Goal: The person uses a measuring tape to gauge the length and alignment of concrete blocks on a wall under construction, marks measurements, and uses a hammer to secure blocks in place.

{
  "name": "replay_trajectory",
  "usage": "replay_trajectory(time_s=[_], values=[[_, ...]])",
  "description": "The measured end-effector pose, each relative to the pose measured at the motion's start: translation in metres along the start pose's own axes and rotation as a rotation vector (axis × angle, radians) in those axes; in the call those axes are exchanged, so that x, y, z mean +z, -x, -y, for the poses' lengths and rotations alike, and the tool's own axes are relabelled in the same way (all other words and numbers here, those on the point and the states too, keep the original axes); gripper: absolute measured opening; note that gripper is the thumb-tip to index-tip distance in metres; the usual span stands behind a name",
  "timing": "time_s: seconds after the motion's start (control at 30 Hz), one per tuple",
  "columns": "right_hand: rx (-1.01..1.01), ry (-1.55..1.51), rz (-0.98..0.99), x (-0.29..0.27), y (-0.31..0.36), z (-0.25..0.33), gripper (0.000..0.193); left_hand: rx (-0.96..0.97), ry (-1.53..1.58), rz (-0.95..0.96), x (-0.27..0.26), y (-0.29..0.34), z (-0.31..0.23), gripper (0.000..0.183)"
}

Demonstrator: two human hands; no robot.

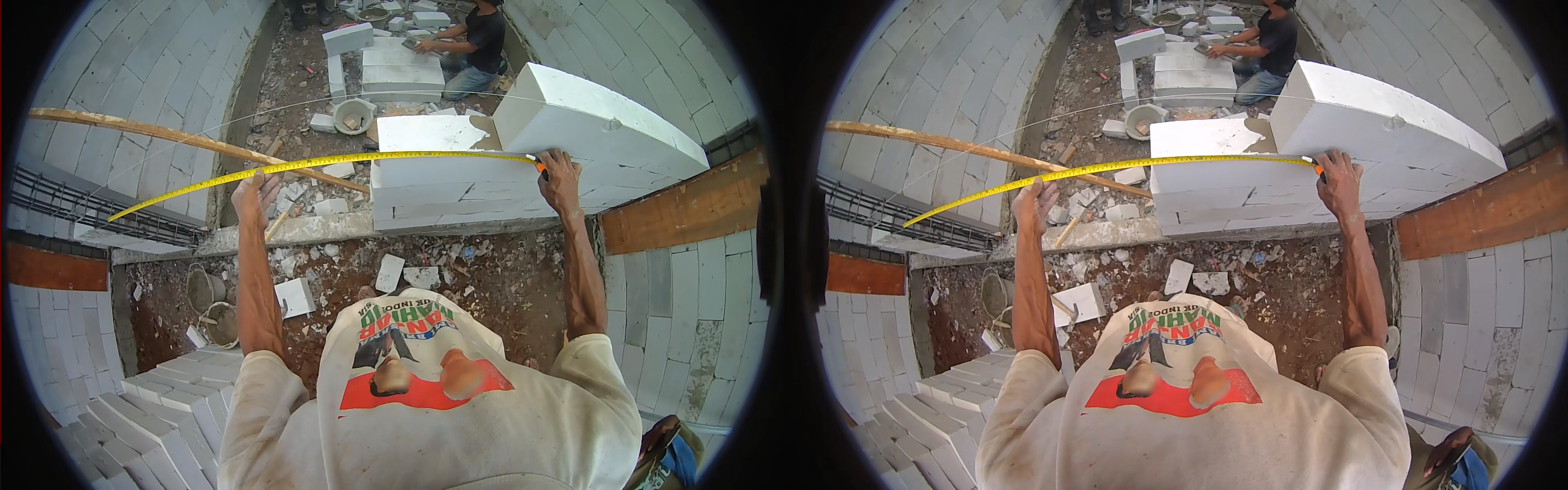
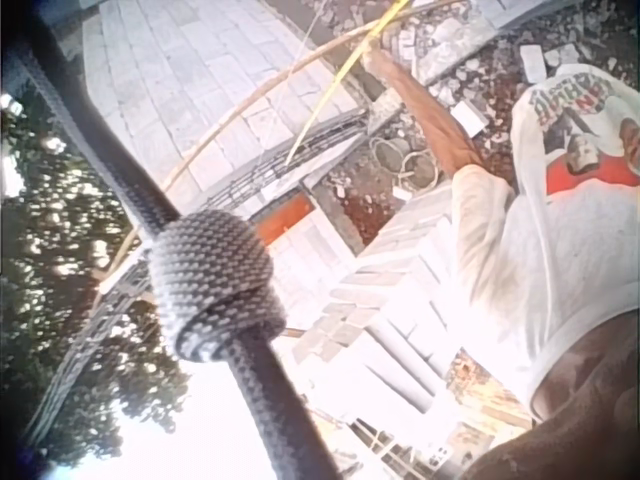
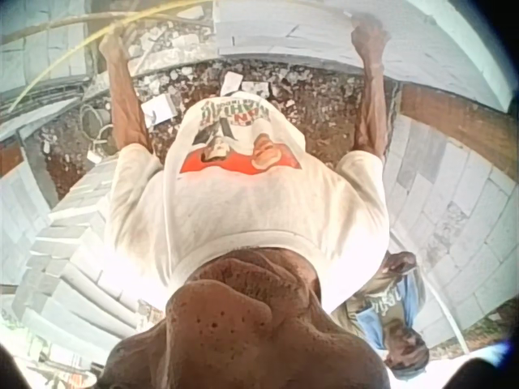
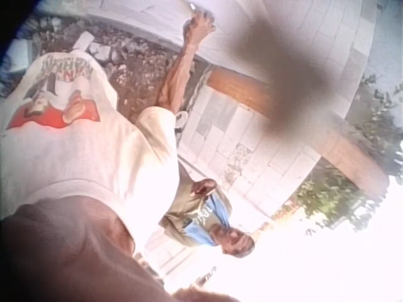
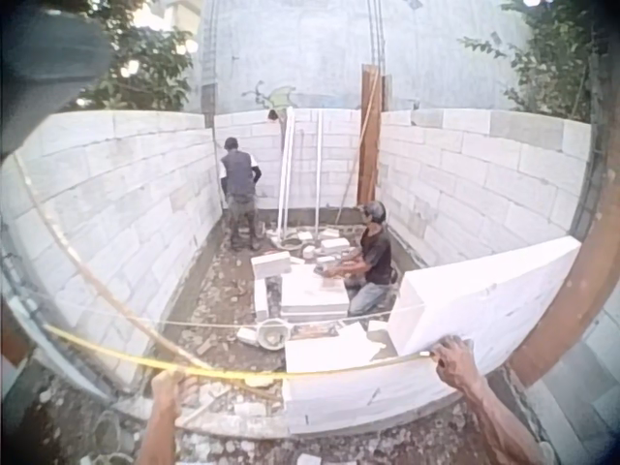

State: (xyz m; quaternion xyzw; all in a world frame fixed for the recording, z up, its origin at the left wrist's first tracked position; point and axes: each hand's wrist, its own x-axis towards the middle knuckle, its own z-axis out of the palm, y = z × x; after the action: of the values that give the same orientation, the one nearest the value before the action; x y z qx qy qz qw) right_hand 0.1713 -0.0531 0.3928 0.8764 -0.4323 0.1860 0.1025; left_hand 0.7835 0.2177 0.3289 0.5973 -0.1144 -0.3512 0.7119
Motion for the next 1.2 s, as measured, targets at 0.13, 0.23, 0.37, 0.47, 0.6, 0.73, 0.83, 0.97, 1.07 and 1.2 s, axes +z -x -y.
replay_trajectory(time_s=[0.13,0.23,0.37,0.47,0.6,0.73,0.83,0.97,1.07,1.2], values=[[-0.016,-0.001,0.007,0.0,0.0,0.0,0.051,-0.003,0.004,-0.018,0.006,0.008,-0.005,0.031],[-0.028,-0.01,-0.004,0.001,0.0,0.0,0.051,0.021,-0.027,-0.029,0.014,0.014,-0.005,0.027],[-0.052,0.011,-0.066,0.001,-0.001,0.001,0.05,0.023,-0.005,0.008,0.032,0.022,0.002,0.023],[-0.061,0.0,-0.07,0.0,-0.001,0.001,0.05,-0.005,0.008,0.022,0.049,0.029,0.009,0.022],[-0.019,-0.005,0.001,-0.001,0.0,0.001,0.05,-0.014,-0.001,0.014,0.07,0.036,0.016,0.021],[-0.017,-0.004,0.017,-0.001,0.0,-0.001,0.051,-0.001,-0.009,0.015,0.078,0.037,0.018,0.022],[-0.024,-0.011,0.01,0.0,0.0,-0.002,0.052,0.007,-0.018,0.019,0.077,0.036,0.018,0.023],[-0.045,-0.014,-0.042,0.002,0.0,-0.002,0.051,0.011,-0.004,0.017,0.076,0.037,0.02,0.024],[-0.062,-0.009,-0.078,0.002,0.001,-0.003,0.05,0.009,-0.004,0.008,0.077,0.039,0.021,0.024],[-0.047,-0.013,-0.058,0.003,0.001,-0.003,0.05,0.011,0.005,0.002,0.078,0.041,0.019,0.024]])
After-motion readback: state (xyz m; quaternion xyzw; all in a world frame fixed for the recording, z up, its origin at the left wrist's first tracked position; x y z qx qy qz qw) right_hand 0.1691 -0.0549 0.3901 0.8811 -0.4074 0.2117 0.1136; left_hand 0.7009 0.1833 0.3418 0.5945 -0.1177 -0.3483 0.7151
